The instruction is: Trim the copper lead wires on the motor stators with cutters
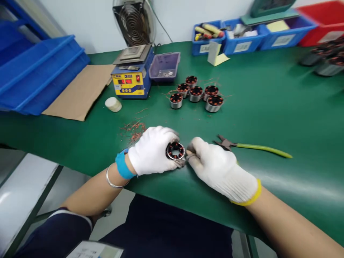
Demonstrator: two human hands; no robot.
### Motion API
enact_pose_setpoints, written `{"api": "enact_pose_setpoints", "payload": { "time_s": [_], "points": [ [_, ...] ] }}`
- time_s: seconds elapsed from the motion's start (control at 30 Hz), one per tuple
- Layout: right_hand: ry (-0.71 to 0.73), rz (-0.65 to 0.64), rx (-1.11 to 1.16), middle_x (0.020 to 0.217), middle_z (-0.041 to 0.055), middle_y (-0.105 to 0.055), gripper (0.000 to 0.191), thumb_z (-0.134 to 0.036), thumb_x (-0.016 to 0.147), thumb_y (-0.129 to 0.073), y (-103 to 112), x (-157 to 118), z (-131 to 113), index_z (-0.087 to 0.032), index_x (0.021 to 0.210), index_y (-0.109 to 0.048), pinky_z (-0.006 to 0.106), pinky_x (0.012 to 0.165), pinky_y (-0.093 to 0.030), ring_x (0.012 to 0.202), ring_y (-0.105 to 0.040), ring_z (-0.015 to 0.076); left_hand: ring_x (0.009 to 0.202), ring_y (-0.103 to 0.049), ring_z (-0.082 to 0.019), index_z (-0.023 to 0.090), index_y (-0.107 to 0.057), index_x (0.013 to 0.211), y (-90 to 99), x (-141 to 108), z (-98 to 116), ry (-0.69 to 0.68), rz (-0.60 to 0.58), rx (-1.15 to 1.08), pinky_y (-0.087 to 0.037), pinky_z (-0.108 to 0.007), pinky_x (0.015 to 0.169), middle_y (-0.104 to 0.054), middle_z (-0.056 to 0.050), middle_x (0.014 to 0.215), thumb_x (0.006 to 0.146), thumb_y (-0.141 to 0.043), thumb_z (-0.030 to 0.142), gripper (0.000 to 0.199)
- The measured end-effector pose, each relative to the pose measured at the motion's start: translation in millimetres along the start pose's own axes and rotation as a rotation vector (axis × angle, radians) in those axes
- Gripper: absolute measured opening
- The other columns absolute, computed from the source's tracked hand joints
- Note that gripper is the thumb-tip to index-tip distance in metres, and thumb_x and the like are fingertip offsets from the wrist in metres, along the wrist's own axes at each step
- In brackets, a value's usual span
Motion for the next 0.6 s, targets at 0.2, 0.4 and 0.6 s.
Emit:
{"api": "enact_pose_setpoints", "payload": {
  "time_s": [0.2,0.4,0.6],
  "points": [
    [-0.17,-0.092,0.209,0.068,-0.0025,-0.072,0.01,-0.032,0.09,-0.05,2.3,3.4,6.0,-0.028,0.082,-0.054,0.031,0.062,-0.041,0.071,-0.069,0.0217,0.114,-0.069,-0.027,0.02,-0.063,0.132,-3.8,1.8,-0.9,-0.069,-0.101,-0.121,-0.056,-0.04,0.096,-0.071,-0.006,0.125,0.09,-0.068,0.035,0.045],
    [-0.219,-0.096,0.194,0.068,-0.0004,-0.073,0.012,-0.032,0.093,-0.05,10.9,2.7,2.0,-0.028,0.082,-0.054,0.036,0.063,-0.044,0.07,-0.07,0.0241,0.109,-0.069,-0.027,0.021,-0.067,0.123,-1.0,6.6,0.4,-0.037,-0.126,-0.135,-0.057,-0.038,0.088,-0.069,-0.005,0.117,0.088,-0.069,0.039,0.039],
    [-0.122,0.033,0.108,0.064,0.0022,-0.072,0.021,-0.038,0.097,-0.05,-2.2,1.5,21.6,-0.029,0.08,-0.058,0.035,0.052,-0.043,0.062,-0.069,0.0262,0.1,-0.07,-0.027,0.026,-0.068,0.123,-0.3,12.4,-2.3,-0.096,-0.172,-0.109,-0.057,-0.038,0.081,-0.067,-0.006,0.11,0.092,-0.063,0.046,0.037]
  ]
}}
Point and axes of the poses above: each hand's wrist, its own x-axis towards the middle knuckle, its own y-axis out of the back of the hand, z = x × y, the point moved 1 cm from there along x, towards the middle knuckle
